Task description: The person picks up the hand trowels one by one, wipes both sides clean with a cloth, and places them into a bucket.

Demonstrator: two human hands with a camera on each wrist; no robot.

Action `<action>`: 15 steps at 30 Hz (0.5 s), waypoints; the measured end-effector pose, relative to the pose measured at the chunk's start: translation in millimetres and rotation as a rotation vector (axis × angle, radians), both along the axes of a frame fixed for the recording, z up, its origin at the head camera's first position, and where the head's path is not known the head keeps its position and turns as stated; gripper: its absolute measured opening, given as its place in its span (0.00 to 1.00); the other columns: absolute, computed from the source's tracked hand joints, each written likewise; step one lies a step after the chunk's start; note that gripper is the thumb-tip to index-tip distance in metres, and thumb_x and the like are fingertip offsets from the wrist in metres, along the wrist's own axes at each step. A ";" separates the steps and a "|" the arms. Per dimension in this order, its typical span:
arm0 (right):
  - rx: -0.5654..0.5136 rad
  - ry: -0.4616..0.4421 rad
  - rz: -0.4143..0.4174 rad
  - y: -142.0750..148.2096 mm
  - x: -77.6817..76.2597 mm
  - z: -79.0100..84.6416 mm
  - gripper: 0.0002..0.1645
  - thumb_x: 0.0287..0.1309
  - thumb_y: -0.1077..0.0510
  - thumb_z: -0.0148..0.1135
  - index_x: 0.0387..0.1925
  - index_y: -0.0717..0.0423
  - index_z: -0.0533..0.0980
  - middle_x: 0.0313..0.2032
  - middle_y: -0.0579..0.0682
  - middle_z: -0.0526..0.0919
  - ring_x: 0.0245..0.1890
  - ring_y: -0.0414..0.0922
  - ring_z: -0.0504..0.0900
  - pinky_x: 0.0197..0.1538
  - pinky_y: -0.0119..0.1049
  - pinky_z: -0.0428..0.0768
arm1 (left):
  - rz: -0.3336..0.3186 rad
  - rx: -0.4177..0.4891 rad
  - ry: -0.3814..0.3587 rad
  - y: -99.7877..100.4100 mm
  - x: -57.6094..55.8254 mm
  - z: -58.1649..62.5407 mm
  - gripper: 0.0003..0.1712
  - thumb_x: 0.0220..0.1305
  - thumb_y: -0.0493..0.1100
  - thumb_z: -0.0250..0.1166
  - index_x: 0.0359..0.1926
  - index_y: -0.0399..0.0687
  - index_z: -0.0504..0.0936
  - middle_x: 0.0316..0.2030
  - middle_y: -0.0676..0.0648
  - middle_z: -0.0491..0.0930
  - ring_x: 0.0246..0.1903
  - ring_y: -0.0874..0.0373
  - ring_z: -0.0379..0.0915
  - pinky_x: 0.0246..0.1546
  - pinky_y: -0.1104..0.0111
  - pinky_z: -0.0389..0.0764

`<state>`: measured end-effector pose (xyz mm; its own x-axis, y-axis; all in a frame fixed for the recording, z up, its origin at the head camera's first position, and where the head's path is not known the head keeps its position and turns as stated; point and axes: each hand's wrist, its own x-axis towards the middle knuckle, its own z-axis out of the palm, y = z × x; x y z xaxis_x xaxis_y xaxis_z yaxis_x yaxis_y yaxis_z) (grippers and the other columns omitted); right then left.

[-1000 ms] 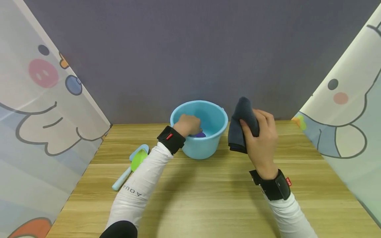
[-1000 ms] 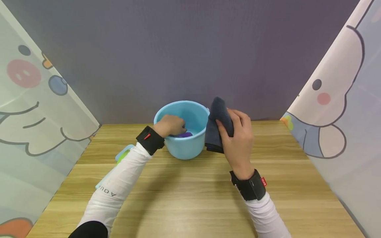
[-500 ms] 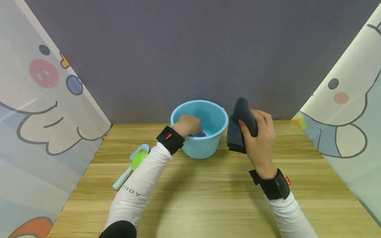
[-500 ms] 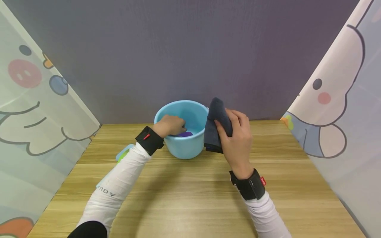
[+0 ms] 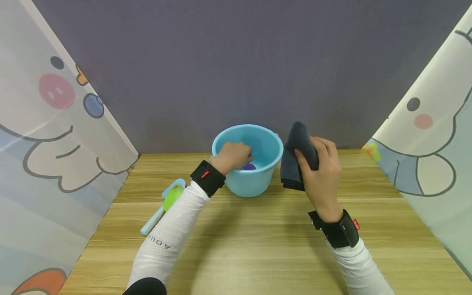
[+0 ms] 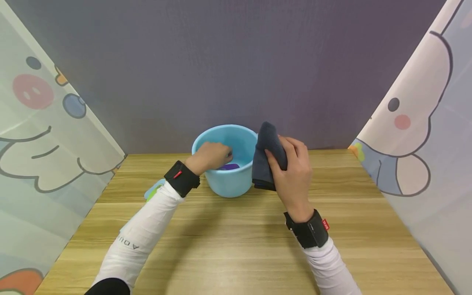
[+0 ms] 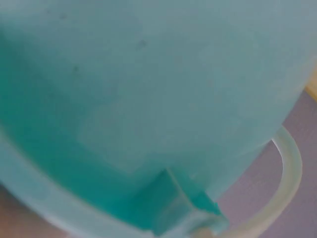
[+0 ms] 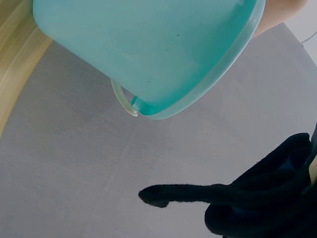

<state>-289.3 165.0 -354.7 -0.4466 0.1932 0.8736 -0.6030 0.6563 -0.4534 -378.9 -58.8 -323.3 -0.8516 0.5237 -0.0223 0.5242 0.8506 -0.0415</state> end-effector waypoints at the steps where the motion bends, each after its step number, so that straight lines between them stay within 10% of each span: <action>1: -0.001 0.000 0.003 -0.2 -0.1 -0.2 0.23 0.61 0.58 0.72 0.55 0.61 0.80 0.51 0.65 0.80 0.52 0.60 0.80 0.56 0.50 0.74 | -0.014 0.027 0.021 -1.1 1.2 -0.8 0.22 0.78 0.46 0.51 0.22 0.52 0.63 0.20 0.54 0.61 0.23 0.61 0.60 0.25 0.67 0.64; 15: -0.003 0.001 0.005 -2.6 -0.6 -0.6 0.23 0.60 0.58 0.72 0.55 0.61 0.80 0.51 0.66 0.80 0.53 0.60 0.80 0.57 0.48 0.74 | -0.034 0.126 0.259 -25.6 35.7 10.5 0.16 0.79 0.44 0.47 0.30 0.49 0.69 0.22 0.54 0.57 0.21 0.62 0.57 0.21 0.69 0.63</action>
